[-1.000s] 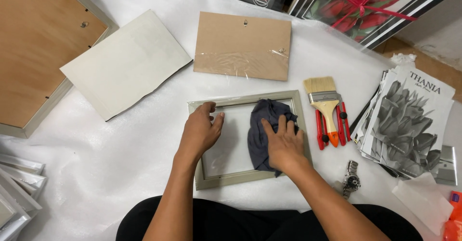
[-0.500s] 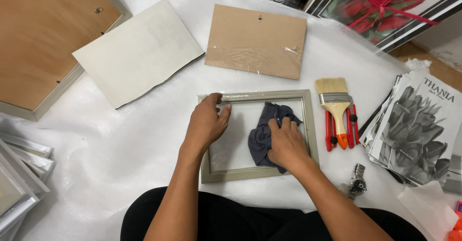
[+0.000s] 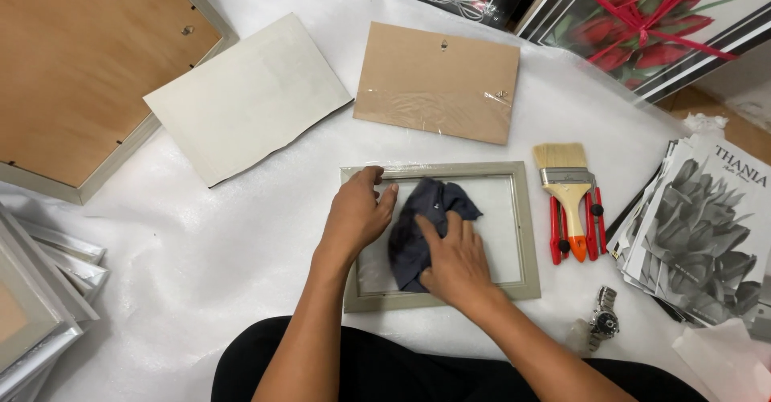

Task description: The person wipes the glass of a picture frame with a dark cloth, brushes dust off the glass with a wide brush, selects a printed photo from a stack, places the photo and a decorative sign cutout into the frame, then fits the cardboard backing and fastens it closed.

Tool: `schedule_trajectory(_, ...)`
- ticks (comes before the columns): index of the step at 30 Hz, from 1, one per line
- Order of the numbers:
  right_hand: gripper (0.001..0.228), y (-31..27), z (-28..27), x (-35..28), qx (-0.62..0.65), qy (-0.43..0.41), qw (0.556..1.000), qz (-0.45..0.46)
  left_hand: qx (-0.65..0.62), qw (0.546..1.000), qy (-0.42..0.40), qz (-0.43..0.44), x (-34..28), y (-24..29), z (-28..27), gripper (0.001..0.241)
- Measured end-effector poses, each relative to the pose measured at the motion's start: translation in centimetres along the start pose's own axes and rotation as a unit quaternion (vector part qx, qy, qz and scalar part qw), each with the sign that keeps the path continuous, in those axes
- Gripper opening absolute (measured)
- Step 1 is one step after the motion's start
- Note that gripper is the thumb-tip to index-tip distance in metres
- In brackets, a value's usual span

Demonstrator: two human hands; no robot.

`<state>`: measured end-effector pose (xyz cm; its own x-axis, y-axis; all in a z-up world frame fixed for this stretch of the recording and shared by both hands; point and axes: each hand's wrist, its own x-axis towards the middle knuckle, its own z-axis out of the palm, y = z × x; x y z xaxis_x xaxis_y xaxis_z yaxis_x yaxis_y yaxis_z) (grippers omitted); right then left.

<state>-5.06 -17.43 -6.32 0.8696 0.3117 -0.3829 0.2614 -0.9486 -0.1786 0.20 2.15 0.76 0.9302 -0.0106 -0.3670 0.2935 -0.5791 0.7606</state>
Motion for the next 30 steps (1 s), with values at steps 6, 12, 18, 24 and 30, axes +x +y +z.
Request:
schedule_trajectory(6,0.085,-0.8,-1.0,-0.1,0.042,-0.035,0.998,-0.022,-0.002,1.000,-0.001,0.009,-0.3,0.3,-0.4,0.052)
schedule_trajectory(12,0.058,-0.9,-1.6,-0.9,-0.005,0.062,0.994,-0.089,0.005,1.000,-0.002,0.009,0.0,0.0,-0.2,0.053)
schedule_trajectory(18,0.063,-1.8,-0.3,-1.4,0.091,0.039,0.971,-0.217,-0.003,0.997,0.069,0.024,0.7,-1.8,1.7,0.049)
schedule_trajectory(24,0.071,-0.8,-0.6,-0.2,0.007,0.001,0.996,-0.087,-0.001,0.997,0.075,0.022,0.7,-1.9,1.6,0.047)
schedule_trajectory(30,0.070,-2.4,0.5,-1.8,0.050,0.019,0.968,-0.244,-0.005,0.998,0.064,0.019,0.6,-1.5,1.6,0.048)
